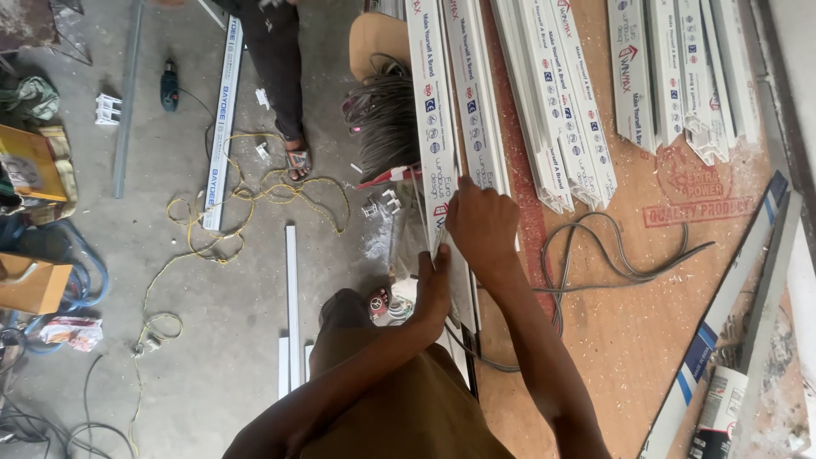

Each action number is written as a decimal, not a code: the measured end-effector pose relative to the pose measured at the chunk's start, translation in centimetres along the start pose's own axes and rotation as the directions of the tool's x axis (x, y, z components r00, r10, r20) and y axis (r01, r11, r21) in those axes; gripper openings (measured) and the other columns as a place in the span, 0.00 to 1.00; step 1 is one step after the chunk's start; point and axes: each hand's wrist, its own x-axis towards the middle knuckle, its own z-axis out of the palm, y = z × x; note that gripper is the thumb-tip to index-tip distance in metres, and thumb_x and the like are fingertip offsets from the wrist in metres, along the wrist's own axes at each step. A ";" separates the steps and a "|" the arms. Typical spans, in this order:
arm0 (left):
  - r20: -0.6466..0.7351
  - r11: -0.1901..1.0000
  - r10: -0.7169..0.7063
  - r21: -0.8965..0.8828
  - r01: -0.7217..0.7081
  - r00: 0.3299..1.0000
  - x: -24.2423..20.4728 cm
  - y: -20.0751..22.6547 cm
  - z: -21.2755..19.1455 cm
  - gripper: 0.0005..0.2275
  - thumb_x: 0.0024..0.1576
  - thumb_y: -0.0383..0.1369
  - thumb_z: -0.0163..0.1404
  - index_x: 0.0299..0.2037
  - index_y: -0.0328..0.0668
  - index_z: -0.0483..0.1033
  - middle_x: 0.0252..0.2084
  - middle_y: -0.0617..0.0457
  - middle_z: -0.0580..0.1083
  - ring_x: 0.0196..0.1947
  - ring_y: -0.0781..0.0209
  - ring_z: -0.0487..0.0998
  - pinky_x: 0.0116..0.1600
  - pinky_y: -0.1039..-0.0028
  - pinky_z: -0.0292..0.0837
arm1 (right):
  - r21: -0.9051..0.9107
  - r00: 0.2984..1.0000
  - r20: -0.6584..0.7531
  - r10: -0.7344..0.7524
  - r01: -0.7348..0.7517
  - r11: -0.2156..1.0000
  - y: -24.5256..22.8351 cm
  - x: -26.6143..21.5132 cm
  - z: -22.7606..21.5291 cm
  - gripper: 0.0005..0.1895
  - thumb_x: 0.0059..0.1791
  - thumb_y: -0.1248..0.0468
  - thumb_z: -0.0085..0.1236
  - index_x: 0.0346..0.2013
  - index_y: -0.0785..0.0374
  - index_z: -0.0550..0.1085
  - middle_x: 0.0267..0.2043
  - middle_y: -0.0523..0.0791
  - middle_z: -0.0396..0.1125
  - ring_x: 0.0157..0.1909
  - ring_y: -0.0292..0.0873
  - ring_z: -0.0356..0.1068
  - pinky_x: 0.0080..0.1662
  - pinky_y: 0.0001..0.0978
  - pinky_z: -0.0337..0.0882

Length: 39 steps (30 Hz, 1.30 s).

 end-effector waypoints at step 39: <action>0.158 0.940 -0.217 -0.232 0.250 0.963 2.8 -1.9 -2.7 0.38 0.52 0.57 0.54 0.68 0.40 0.62 0.60 0.49 0.70 0.59 0.55 0.70 0.61 0.65 0.66 | 0.396 0.636 -0.311 0.706 -0.589 0.705 11.3 -22.5 2.5 0.09 0.54 0.64 0.58 0.47 0.63 0.78 0.46 0.50 0.74 0.49 0.51 0.73 0.48 0.44 0.71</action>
